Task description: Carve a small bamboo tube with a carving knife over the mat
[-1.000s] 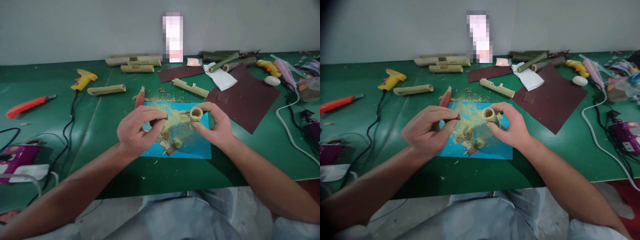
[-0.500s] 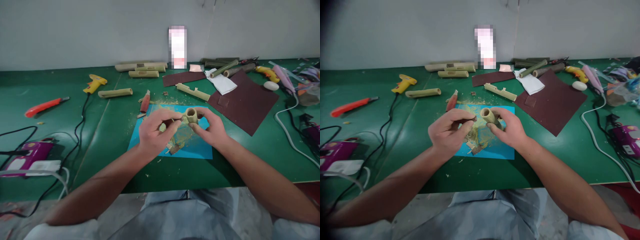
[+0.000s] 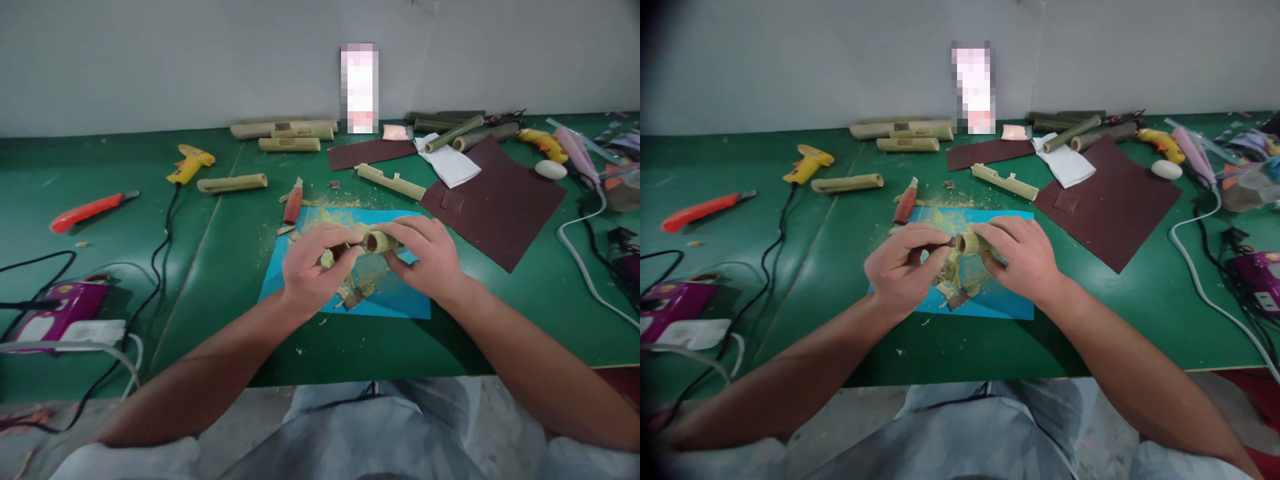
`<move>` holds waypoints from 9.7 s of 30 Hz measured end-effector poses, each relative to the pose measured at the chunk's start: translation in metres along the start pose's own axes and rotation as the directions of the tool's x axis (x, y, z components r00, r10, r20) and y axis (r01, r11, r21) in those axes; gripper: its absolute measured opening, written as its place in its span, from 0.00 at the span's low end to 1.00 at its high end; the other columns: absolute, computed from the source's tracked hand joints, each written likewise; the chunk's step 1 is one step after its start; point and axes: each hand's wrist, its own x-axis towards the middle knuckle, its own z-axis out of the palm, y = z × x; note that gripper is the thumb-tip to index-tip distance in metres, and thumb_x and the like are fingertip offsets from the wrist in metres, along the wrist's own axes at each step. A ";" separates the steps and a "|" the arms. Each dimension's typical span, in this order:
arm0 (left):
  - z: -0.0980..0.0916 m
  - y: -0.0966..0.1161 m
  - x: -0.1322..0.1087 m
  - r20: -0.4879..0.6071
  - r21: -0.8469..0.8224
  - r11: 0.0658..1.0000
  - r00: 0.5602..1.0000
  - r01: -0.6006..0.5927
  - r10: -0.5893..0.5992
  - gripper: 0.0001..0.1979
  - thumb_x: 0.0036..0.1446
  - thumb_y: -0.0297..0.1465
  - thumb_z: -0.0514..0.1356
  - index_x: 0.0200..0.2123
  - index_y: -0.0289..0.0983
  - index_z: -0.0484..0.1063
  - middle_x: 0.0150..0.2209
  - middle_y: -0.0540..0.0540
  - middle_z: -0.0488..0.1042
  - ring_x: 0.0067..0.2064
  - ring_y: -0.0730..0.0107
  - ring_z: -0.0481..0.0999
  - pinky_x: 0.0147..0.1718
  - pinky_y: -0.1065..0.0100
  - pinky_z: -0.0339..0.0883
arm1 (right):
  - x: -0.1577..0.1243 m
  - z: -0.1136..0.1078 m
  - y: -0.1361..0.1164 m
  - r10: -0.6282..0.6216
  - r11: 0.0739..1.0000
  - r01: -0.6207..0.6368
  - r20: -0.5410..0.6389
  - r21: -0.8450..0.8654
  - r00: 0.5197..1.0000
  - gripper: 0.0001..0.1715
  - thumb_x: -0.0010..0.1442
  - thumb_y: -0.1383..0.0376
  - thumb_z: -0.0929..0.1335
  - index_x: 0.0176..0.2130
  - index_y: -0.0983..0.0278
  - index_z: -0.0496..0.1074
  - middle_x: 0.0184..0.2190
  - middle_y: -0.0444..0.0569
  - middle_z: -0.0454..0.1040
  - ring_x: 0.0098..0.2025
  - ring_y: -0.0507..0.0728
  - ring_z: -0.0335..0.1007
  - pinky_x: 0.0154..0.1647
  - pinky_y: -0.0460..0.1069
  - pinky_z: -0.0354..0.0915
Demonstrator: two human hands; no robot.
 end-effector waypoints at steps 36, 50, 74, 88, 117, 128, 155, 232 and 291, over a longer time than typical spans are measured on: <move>-0.009 -0.025 0.005 0.309 0.026 0.886 0.839 0.462 -0.447 0.05 0.61 0.32 0.67 0.38 0.39 0.83 0.30 0.50 0.81 0.29 0.72 0.75 0.28 0.71 0.69 | -0.001 0.024 0.007 0.086 0.990 -0.123 0.394 0.069 0.915 0.12 0.61 0.59 0.73 0.44 0.62 0.77 0.46 0.56 0.80 0.50 0.67 0.75 0.47 0.58 0.68; -0.003 -0.043 0.003 0.387 0.030 0.895 0.820 0.445 -0.421 0.07 0.61 0.33 0.66 0.31 0.39 0.81 0.29 0.49 0.81 0.29 0.71 0.75 0.28 0.69 0.66 | -0.002 0.026 0.009 0.091 0.987 -0.132 0.366 0.090 0.926 0.10 0.64 0.57 0.73 0.42 0.60 0.77 0.45 0.54 0.82 0.50 0.66 0.77 0.46 0.57 0.69; -0.011 -0.039 0.018 0.670 -0.046 0.866 0.658 0.498 -0.343 0.04 0.59 0.31 0.66 0.37 0.42 0.81 0.28 0.51 0.78 0.28 0.70 0.75 0.28 0.68 0.69 | -0.003 0.019 0.012 0.008 0.976 -0.103 0.445 0.191 0.896 0.11 0.64 0.56 0.72 0.44 0.59 0.77 0.43 0.51 0.82 0.48 0.63 0.76 0.46 0.56 0.67; -0.011 -0.036 0.020 0.661 -0.052 0.866 0.668 0.497 -0.343 0.05 0.60 0.31 0.66 0.39 0.39 0.82 0.36 0.47 0.82 0.34 0.68 0.76 0.33 0.66 0.71 | -0.003 0.016 0.017 -0.030 0.979 -0.074 0.488 0.192 0.872 0.13 0.66 0.53 0.70 0.45 0.58 0.77 0.45 0.51 0.81 0.47 0.64 0.76 0.44 0.57 0.64; -0.006 -0.025 0.014 0.639 -0.006 0.838 0.647 0.545 -0.416 0.07 0.61 0.32 0.66 0.29 0.41 0.76 0.27 0.51 0.76 0.27 0.71 0.71 0.27 0.67 0.64 | -0.003 0.015 0.017 -0.031 0.974 -0.088 0.504 0.209 0.863 0.11 0.63 0.53 0.72 0.41 0.58 0.77 0.40 0.50 0.79 0.46 0.64 0.74 0.42 0.56 0.62; -0.005 -0.029 0.011 0.623 -0.030 0.816 0.649 0.577 -0.436 0.05 0.60 0.30 0.66 0.31 0.38 0.77 0.26 0.53 0.74 0.26 0.76 0.68 0.25 0.71 0.61 | -0.002 0.014 0.018 -0.083 0.976 -0.024 0.476 0.215 0.875 0.12 0.64 0.54 0.71 0.41 0.59 0.76 0.38 0.50 0.79 0.44 0.62 0.74 0.39 0.54 0.60; 0.003 -0.024 0.003 0.462 0.015 0.857 0.757 0.515 -0.463 0.04 0.63 0.28 0.65 0.34 0.38 0.75 0.27 0.52 0.77 0.26 0.76 0.72 0.25 0.73 0.66 | -0.004 0.020 0.013 0.081 0.988 -0.125 0.388 0.090 0.918 0.09 0.63 0.57 0.72 0.40 0.59 0.76 0.43 0.53 0.81 0.46 0.65 0.75 0.42 0.57 0.67; -0.009 -0.037 -0.001 0.642 0.041 0.984 0.759 -0.174 0.107 0.12 0.73 0.31 0.56 0.39 0.41 0.79 0.38 0.45 0.81 0.39 0.66 0.80 0.38 0.65 0.72 | -0.002 0.016 0.019 0.035 0.974 -0.124 0.411 0.192 0.911 0.08 0.62 0.57 0.73 0.39 0.58 0.75 0.41 0.50 0.80 0.45 0.63 0.75 0.44 0.55 0.65; -0.008 -0.038 -0.001 0.572 0.007 0.974 0.800 -0.228 0.183 0.08 0.72 0.28 0.60 0.39 0.39 0.78 0.36 0.46 0.82 0.38 0.67 0.81 0.38 0.66 0.75 | 0.000 0.022 0.026 -0.104 0.950 -0.023 0.388 0.310 0.916 0.06 0.65 0.60 0.70 0.38 0.59 0.74 0.36 0.48 0.77 0.42 0.59 0.70 0.40 0.53 0.61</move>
